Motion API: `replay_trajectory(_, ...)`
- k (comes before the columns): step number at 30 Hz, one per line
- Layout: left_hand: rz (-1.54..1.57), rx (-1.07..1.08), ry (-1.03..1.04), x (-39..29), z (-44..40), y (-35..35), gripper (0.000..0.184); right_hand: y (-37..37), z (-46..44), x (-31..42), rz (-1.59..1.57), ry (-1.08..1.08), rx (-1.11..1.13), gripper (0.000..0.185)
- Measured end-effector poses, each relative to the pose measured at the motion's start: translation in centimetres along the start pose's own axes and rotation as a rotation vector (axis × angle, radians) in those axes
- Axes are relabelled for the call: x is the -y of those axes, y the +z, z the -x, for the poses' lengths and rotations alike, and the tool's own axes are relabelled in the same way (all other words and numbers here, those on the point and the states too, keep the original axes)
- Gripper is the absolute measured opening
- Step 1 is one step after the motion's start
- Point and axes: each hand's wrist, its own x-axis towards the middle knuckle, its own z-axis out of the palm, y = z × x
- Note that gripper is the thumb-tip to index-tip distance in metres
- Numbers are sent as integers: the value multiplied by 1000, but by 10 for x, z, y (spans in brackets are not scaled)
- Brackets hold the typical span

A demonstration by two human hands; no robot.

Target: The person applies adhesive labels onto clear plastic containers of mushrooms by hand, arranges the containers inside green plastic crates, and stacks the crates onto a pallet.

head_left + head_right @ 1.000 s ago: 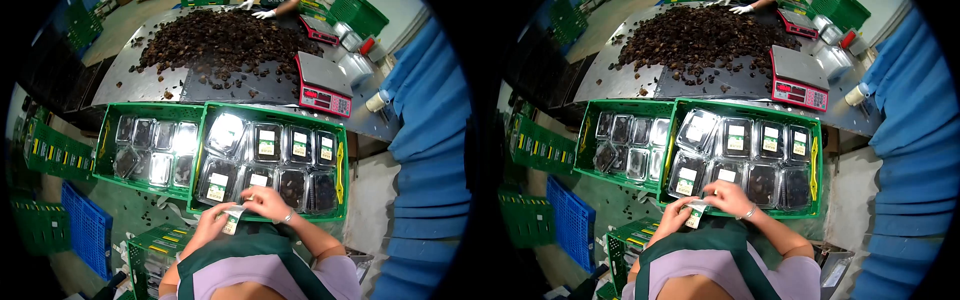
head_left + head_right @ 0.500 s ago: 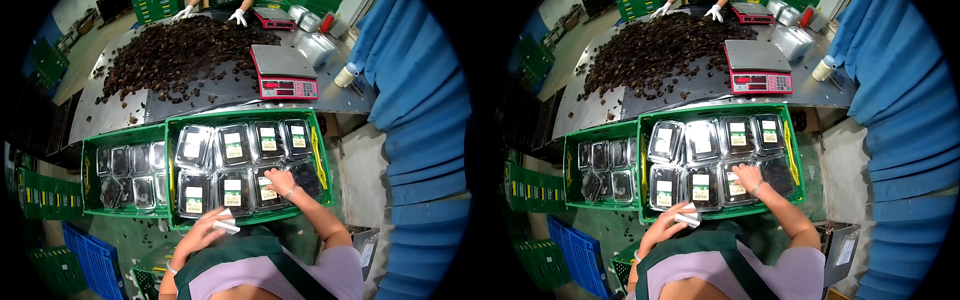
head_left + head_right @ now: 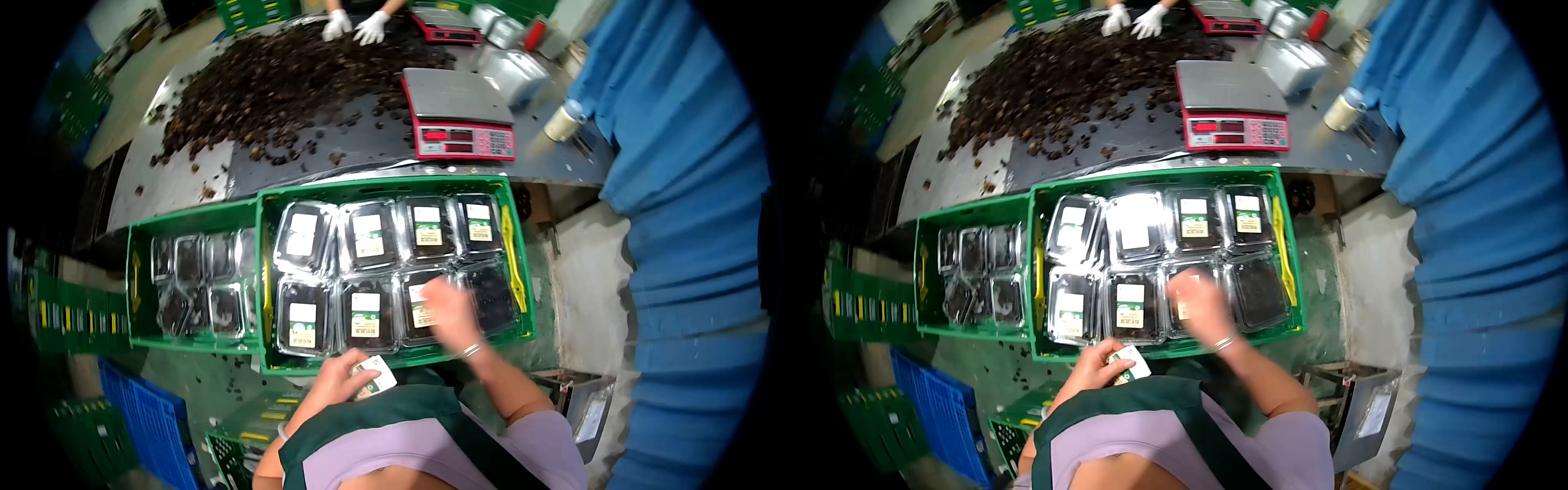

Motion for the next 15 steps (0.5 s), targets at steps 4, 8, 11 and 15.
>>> replay_trajectory(4, 187, -262, 128, 6, -3, 6, 17, -58, -24, -6, 79, 49, 146, 11)
replay_trajectory(8, 244, -301, 112, -10, -16, 6, 17, 2, 9, 17, 39, -136, 529, 17)
replay_trajectory(11, 104, -273, 31, -4, -17, 1, 22, 23, 16, 11, -32, -134, 412, 13)
replay_trajectory(15, 6, 65, 8, -24, -1, -10, 22, -53, -27, -15, 40, 177, 19, 10)
